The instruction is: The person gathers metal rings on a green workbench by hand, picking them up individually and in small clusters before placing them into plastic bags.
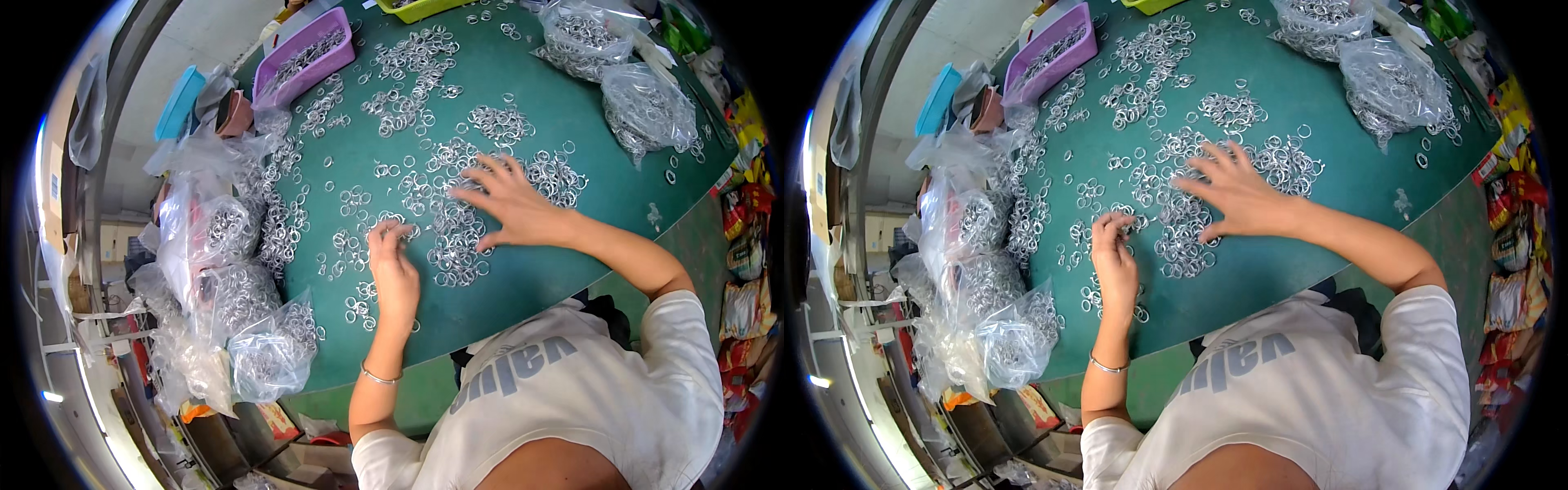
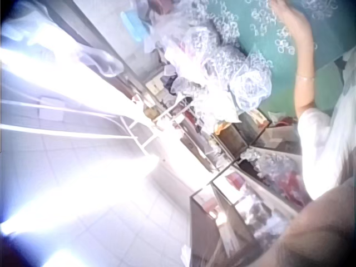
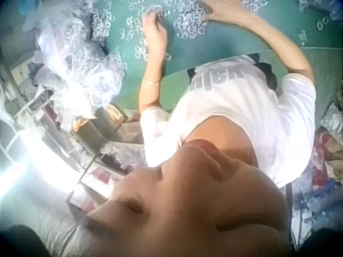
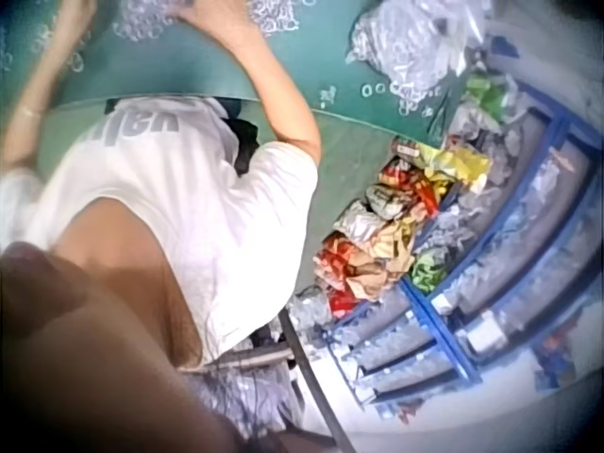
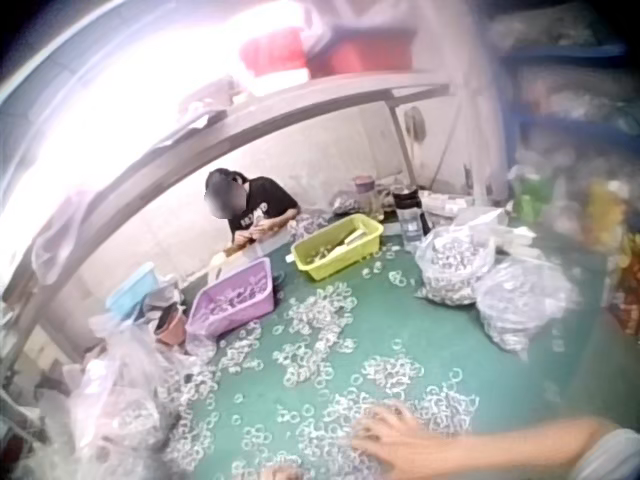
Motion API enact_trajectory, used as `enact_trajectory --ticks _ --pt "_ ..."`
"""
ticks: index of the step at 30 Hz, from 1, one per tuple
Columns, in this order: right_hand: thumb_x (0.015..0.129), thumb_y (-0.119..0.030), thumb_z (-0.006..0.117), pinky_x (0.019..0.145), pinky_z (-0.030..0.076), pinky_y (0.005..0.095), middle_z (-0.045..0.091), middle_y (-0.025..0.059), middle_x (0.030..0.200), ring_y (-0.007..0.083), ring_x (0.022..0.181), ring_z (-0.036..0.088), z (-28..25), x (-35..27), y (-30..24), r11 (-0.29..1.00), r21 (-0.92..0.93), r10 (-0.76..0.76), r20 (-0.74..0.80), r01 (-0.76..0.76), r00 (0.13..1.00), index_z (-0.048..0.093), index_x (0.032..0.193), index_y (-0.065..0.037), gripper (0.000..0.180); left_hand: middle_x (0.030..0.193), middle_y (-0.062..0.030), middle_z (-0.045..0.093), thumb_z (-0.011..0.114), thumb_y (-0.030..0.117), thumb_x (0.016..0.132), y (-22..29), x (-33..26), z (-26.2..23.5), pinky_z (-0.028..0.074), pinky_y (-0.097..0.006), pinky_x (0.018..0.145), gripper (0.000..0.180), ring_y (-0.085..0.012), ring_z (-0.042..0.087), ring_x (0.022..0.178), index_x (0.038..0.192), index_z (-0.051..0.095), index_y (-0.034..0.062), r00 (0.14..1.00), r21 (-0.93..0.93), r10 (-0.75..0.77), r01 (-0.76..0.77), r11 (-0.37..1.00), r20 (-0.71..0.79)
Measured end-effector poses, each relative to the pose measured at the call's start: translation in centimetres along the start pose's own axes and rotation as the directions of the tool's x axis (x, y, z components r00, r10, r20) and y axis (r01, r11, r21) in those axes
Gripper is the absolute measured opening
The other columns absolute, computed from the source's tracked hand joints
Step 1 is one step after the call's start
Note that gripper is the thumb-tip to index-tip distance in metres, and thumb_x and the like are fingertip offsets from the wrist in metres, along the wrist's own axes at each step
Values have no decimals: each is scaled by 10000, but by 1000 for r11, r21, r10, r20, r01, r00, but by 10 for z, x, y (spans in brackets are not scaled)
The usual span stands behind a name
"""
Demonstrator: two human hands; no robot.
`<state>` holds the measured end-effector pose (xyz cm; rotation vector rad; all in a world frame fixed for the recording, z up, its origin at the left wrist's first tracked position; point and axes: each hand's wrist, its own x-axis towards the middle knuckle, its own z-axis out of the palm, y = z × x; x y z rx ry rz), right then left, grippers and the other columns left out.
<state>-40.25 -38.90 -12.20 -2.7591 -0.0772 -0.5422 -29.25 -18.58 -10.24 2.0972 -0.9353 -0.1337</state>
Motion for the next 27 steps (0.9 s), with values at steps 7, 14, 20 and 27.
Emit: enact_trajectory --ticks 7,14,20,27 --pt "698 -201 677 798 362 387 507 47 916 234 931 469 9 7 20 993 85 -85 -21 87 996 542 887 -93 256 855 -146 427 524 -44 703 25 -34 27 407 -355 702 232 -289 460 785 929 562 -8 967 108 181 -202 973 178" --pt "720 -27 603 743 401 405 500 93 909 298 892 476 -22 8 43 915 154 397 -193 -372 897 515 885 -36 187 885 -165 460 643 80 734 -1 -31 23 411 -383 721 288 -313 470 827 985 556 -34 974 368 165 -213 905 157" --pt "659 -40 655 822 362 387 501 94 1023 272 983 459 -16 2 5 997 76 6 -121 3 993 552 945 -34 305 885 -186 462 540 11 770 -23 -16 -4 399 -407 748 347 -336 462 847 1109 487 -46 993 437 107 -75 896 -48" --pt "698 -52 623 909 323 416 514 95 946 259 965 465 -13 -7 7 999 -7 -36 81 36 996 568 822 -26 138 838 -145 436 608 47 775 19 -6 26 405 -361 718 339 -283 455 790 1108 550 16 972 296 180 -217 930 149"
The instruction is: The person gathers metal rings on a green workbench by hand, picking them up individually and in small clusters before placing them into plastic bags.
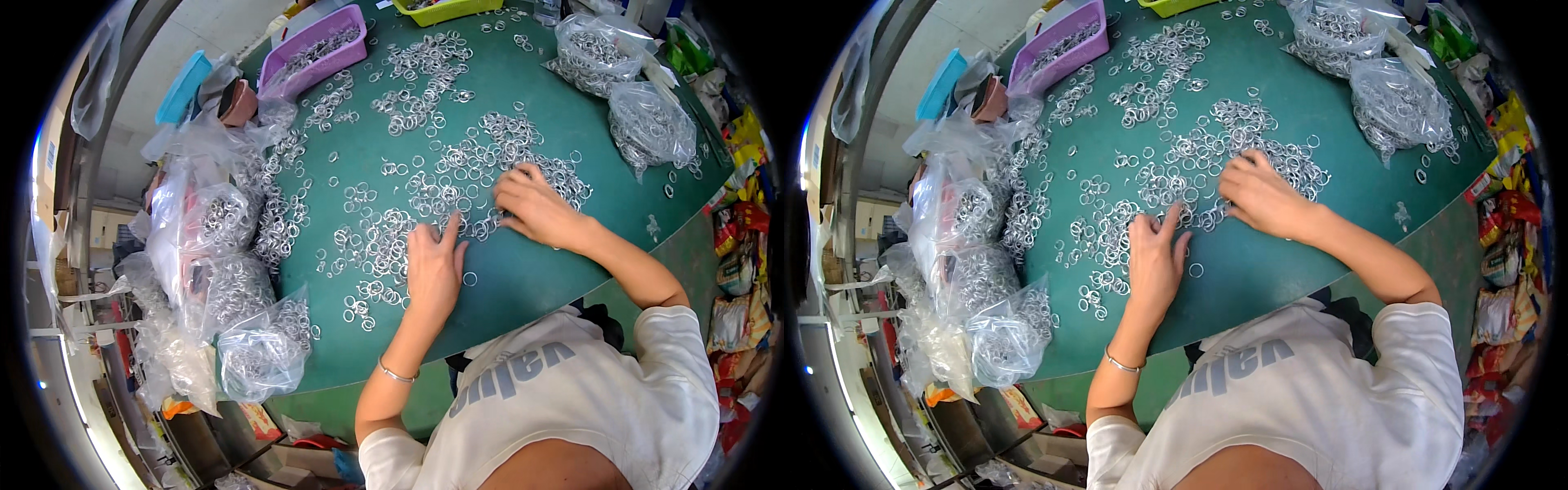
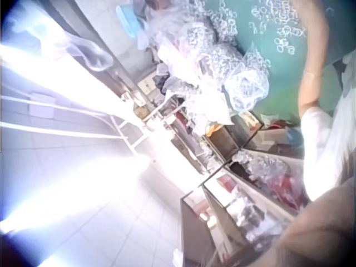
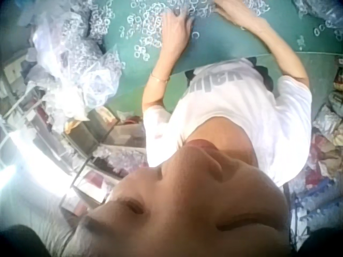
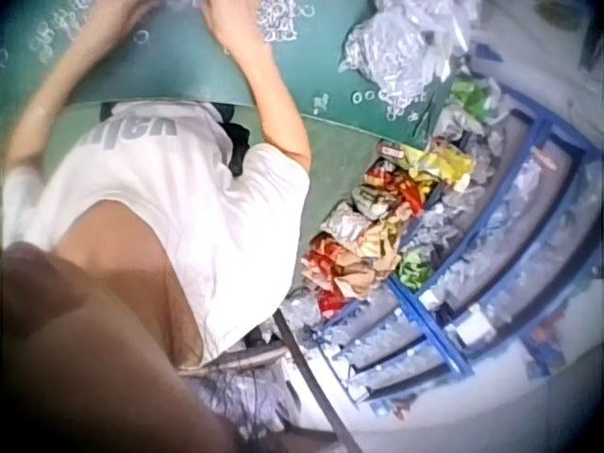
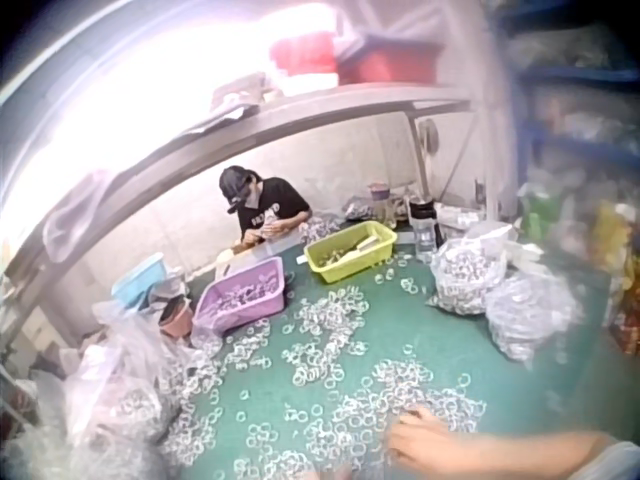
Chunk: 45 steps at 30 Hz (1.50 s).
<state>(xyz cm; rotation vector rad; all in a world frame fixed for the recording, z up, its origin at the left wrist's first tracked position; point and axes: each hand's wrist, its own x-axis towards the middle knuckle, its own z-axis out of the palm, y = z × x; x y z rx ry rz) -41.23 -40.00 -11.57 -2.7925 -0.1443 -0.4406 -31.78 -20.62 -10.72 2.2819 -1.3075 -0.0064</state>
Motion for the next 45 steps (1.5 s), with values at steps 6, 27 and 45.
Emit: enact_trajectory --ticks 6,27,45 --pt "719 -69 611 824 344 392 502 80 856 241 880 464 -12 2 -1 984 -16 171 -184 -177 968 565 799 -36 98 828 -154 444 604 24 755 -12 -3 13 408 -372 703 98 -303 461 794 833 574 -27 999 45 -17 19 999 -41" --pt "838 -39 514 659 444 324 566 73 740 171 730 559 -22 1 4 677 590 510 53 -439 859 573 911 13 106 784 1 555 577 87 850 -25 40 17 409 -220 623 72 -75 505 747 828 594 20 963 -723 -247 249 645 112" --pt "802 -281 640 424 356 312 465 6 500 168 414 407 -17 2 -14 454 704 373 407 -546 834 578 915 -43 271 872 -123 523 663 52 736 -21 22 10 438 -357 650 227 -282 529 778 947 593 5 996 -173 71 -79 982 -52"
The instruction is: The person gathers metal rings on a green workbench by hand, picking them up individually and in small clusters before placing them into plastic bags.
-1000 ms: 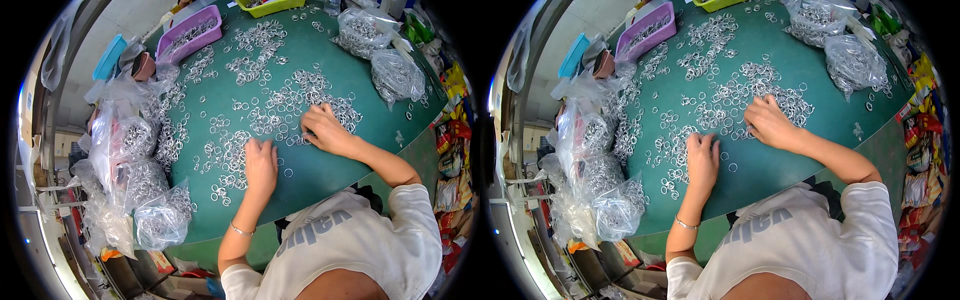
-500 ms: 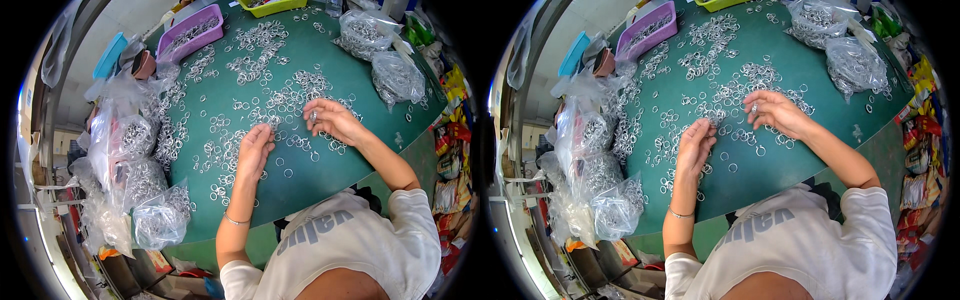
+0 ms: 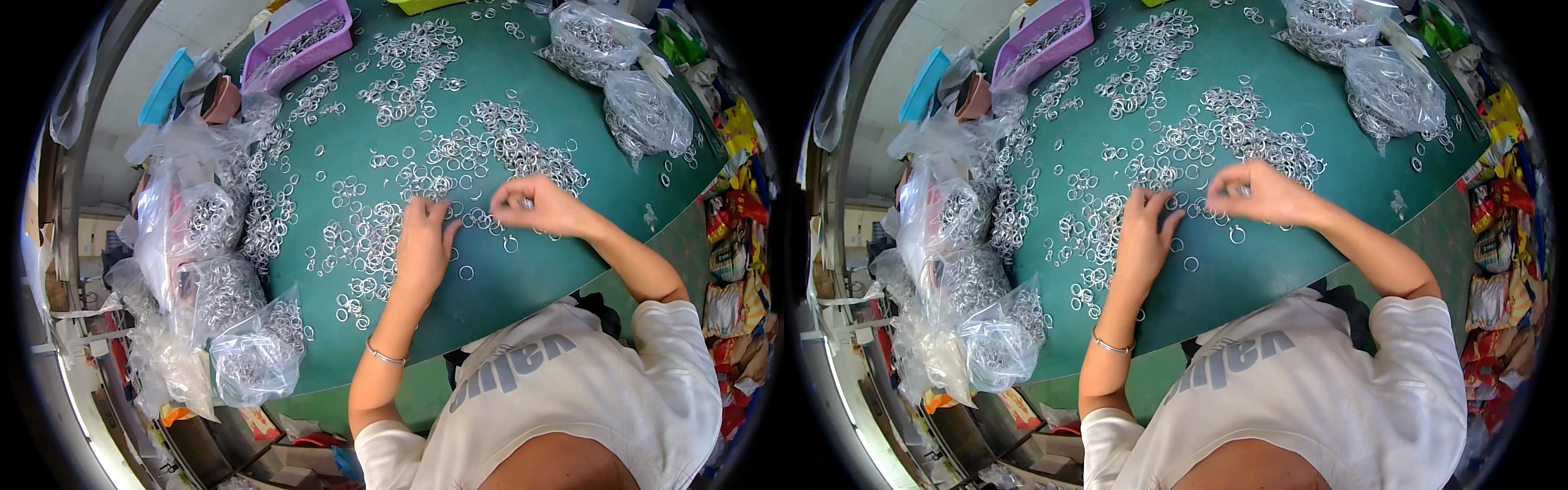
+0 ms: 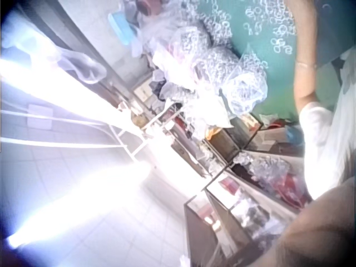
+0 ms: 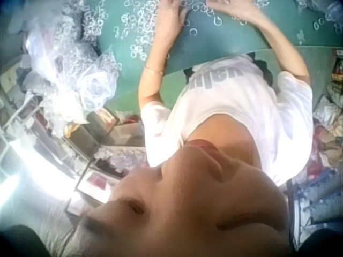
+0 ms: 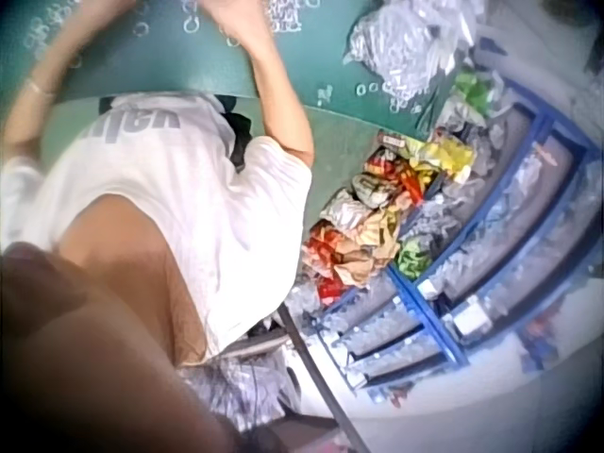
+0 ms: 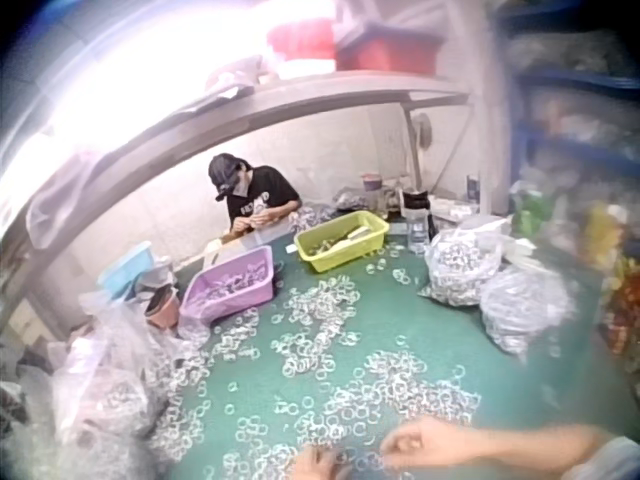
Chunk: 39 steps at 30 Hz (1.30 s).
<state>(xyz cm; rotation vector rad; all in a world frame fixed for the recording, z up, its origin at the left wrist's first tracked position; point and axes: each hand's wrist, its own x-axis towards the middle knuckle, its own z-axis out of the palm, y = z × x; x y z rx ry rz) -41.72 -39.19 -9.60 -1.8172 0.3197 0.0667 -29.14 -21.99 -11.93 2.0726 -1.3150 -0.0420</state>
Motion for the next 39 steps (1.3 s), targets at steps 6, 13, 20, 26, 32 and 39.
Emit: enact_trajectory --ticks 6,13,20,26,32,39 --pt "773 -194 617 520 442 438 582 128 687 332 586 571 10 -19 28 661 -727 -291 -20 186 957 551 830 -38 179 836 -160 538 581 -14 769 -12 0 1 450 -376 652 105 -323 548 750 872 561 -24 999 17 -24 23 1000 38" --pt "818 -131 551 523 417 456 569 149 638 356 615 561 -15 6 7 631 -776 -389 -310 5 867 528 831 -34 101 740 -24 533 527 -33 822 11 -1 -54 360 -210 538 48 -80 452 618 854 563 -27 951 -416 -308 293 861 32" --pt "645 49 548 611 474 428 568 133 900 333 738 591 -11 38 3 512 -852 -461 -167 107 872 556 981 -25 344 859 -35 470 545 111 838 129 -32 -130 395 -264 468 28 -182 487 643 822 522 115 822 -825 68 -563 -47 -565" --pt "696 76 470 623 448 396 556 124 802 307 731 573 -80 92 34 662 -744 -554 -407 87 727 580 931 -30 280 920 16 572 642 112 763 125 -39 -166 434 -254 719 14 -124 581 825 770 630 113 898 -892 229 -285 -350 -377" --pt "717 75 419 584 415 335 540 101 664 217 613 521 -87 121 58 894 -432 -350 -514 116 783 615 884 -11 271 974 -10 561 632 20 752 136 -11 -137 511 -246 711 77 -157 578 877 807 614 71 698 -649 122 -567 -507 -705" --pt "719 98 414 649 427 340 537 93 706 236 667 508 -12 82 10 789 -501 -368 78 355 927 592 934 -3 297 986 -56 557 633 -33 737 120 -14 -148 537 -264 703 98 -211 575 878 799 610 38 718 -689 198 -496 -529 -668"
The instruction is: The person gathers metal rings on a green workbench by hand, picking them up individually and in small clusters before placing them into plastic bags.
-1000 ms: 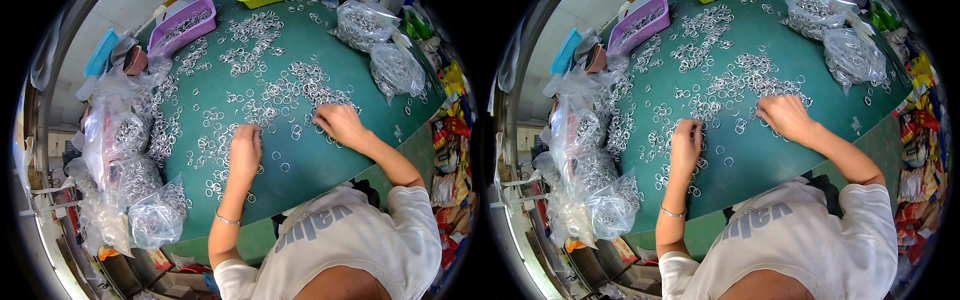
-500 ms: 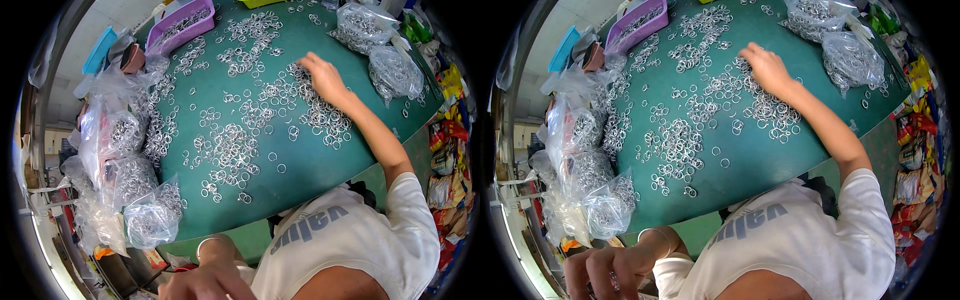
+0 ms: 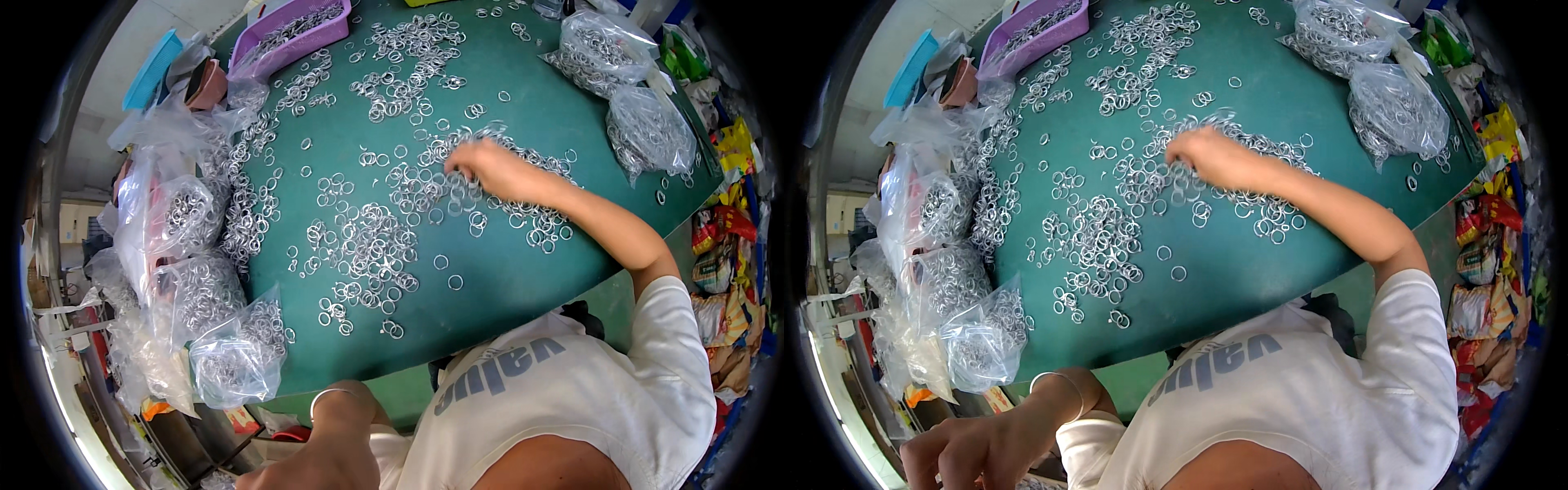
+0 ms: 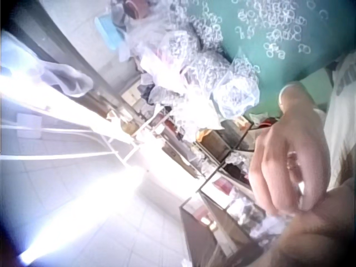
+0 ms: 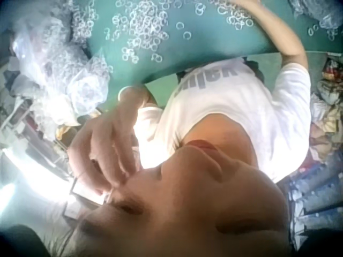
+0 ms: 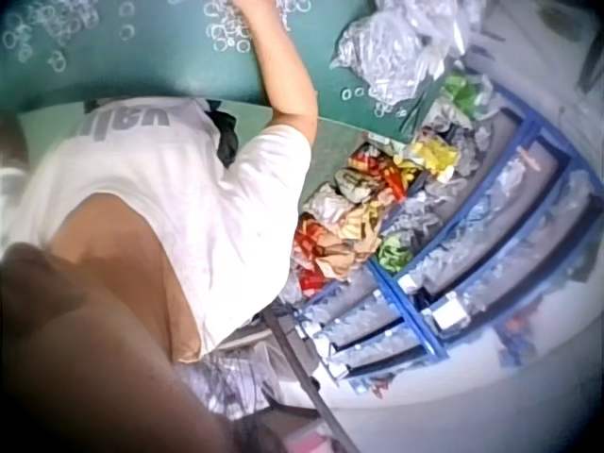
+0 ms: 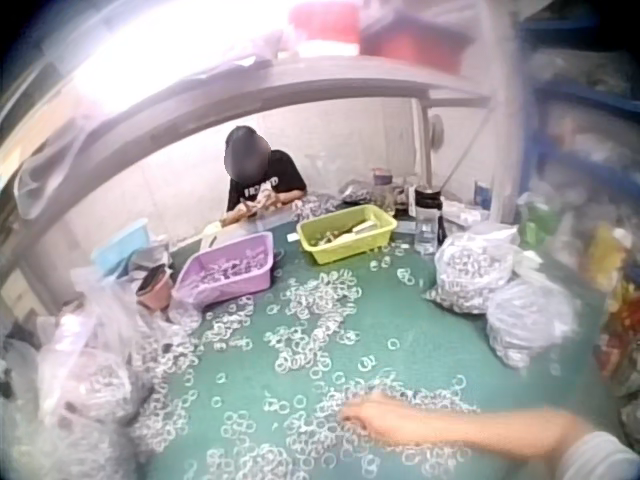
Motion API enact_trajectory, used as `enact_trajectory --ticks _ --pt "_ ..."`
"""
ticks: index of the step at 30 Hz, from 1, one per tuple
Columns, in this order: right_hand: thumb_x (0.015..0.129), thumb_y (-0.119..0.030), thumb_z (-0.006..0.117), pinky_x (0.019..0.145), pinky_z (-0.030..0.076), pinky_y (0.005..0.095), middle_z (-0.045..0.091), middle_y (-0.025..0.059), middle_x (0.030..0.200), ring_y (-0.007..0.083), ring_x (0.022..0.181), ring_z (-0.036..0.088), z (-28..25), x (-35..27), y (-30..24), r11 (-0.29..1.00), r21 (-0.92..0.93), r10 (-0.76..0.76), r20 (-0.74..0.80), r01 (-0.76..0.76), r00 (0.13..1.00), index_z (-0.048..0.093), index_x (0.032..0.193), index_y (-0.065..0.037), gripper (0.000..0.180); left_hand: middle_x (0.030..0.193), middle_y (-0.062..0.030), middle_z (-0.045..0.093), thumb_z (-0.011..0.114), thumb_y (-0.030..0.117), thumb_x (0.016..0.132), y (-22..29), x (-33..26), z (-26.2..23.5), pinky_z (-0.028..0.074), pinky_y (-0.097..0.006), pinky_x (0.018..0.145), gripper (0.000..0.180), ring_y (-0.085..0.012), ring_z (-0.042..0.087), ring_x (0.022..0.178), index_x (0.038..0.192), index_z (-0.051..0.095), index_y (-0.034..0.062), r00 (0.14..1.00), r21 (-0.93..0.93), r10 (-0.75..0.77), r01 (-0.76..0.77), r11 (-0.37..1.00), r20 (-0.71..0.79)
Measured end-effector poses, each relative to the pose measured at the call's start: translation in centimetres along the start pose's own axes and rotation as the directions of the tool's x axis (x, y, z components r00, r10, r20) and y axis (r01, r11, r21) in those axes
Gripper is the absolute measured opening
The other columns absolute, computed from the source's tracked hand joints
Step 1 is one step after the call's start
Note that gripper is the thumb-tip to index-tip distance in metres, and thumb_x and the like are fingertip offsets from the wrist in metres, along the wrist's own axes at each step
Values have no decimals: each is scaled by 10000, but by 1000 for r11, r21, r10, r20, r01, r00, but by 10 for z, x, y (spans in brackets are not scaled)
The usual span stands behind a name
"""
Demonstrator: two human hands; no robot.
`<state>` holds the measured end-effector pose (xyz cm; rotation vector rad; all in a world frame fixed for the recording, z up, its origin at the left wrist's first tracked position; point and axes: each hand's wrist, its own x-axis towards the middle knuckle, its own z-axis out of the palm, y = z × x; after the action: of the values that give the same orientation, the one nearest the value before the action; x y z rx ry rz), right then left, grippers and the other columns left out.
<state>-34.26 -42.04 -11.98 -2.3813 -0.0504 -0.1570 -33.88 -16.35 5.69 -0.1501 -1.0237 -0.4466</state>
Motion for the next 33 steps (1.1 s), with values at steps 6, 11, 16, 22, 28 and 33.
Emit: enact_trajectory --ticks 6,11,16,22,28,33 --pt "682 94 463 630 450 360 562 128 733 253 674 546 -15 0 -21 989 116 -122 293 92 948 581 962 1 318 952 -57 569 621 -23 749 -6 -1 -6 534 -264 706 78 -203 576 864 784 614 46 986 75 71 -60 995 -148" --pt "861 -87 499 675 445 410 571 153 776 339 775 573 -39 49 25 982 -114 134 -117 -148 984 564 972 -36 139 937 -50 572 602 -12 769 -6 7 -13 527 -260 676 68 -200 584 840 801 613 46 986 37 123 -120 992 -116" --pt "854 -74 484 791 440 424 540 152 990 352 946 530 -17 56 54 971 -231 48 -55 -60 997 551 996 -42 161 967 -46 560 612 9 772 -6 9 -19 527 -259 674 63 -199 588 840 827 609 40 970 71 149 -137 988 -193" --pt "700 83 451 816 447 435 536 179 1011 380 941 541 -53 114 109 876 -457 -36 -377 -152 926 546 1038 -33 370 1010 -51 553 643 -10 741 7 13 -48 535 -265 686 111 -211 590 871 825 614 57 997 -27 -72 71 997 -39" --pt "748 -2 477 769 462 461 556 228 952 401 889 557 -71 180 184 801 -382 83 -692 -461 717 552 913 -5 181 1005 -45 557 656 44 754 24 27 -64 533 -268 696 86 -199 584 873 825 623 79 960 4 -275 276 961 -43" --pt "721 16 471 782 463 431 588 215 869 369 877 573 -47 196 173 885 -350 70 -552 -308 831 596 809 -6 155 971 -46 564 658 92 767 22 15 -66 525 -281 703 91 -205 579 865 855 633 91 975 96 -142 160 982 -171"
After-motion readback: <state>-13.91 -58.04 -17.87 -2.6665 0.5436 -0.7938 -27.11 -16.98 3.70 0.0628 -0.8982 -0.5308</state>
